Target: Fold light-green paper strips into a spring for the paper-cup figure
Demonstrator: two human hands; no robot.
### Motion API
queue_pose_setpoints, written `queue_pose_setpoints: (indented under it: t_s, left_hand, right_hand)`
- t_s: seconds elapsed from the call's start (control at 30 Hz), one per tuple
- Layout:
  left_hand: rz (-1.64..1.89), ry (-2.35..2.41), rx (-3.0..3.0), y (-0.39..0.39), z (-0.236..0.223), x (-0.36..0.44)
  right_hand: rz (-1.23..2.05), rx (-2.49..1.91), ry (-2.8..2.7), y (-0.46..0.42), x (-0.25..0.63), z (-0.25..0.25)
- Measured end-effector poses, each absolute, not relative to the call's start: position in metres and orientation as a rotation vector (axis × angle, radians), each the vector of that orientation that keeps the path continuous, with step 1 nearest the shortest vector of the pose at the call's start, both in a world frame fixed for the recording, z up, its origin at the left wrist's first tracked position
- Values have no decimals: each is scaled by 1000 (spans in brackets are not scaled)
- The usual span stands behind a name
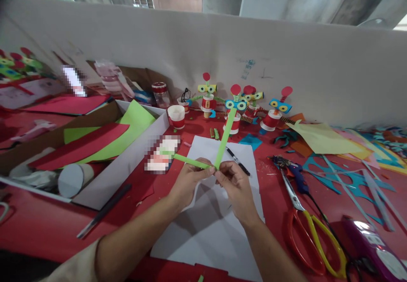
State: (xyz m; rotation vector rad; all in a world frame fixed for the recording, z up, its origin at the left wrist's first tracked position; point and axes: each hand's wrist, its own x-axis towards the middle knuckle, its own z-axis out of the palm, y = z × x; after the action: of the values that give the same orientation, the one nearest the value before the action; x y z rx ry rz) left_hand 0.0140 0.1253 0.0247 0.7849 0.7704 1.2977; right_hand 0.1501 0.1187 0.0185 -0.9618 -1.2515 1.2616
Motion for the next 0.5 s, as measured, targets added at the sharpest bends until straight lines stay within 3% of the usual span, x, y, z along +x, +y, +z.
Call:
queue_pose_setpoints:
  t_s: [0.13, 0.3, 0.5]
  left_hand:
    - [1341, 867, 895, 130, 19, 11]
    - [1325, 972, 1027, 136, 17, 9]
    - [1178, 843, 794, 141, 19, -1]
  right_hand:
    - [1278, -966, -1329, 117, 152, 20]
    - [1006, -1194, -1463, 129, 148, 25]
    - [1450, -1092, -994, 141, 130, 34]
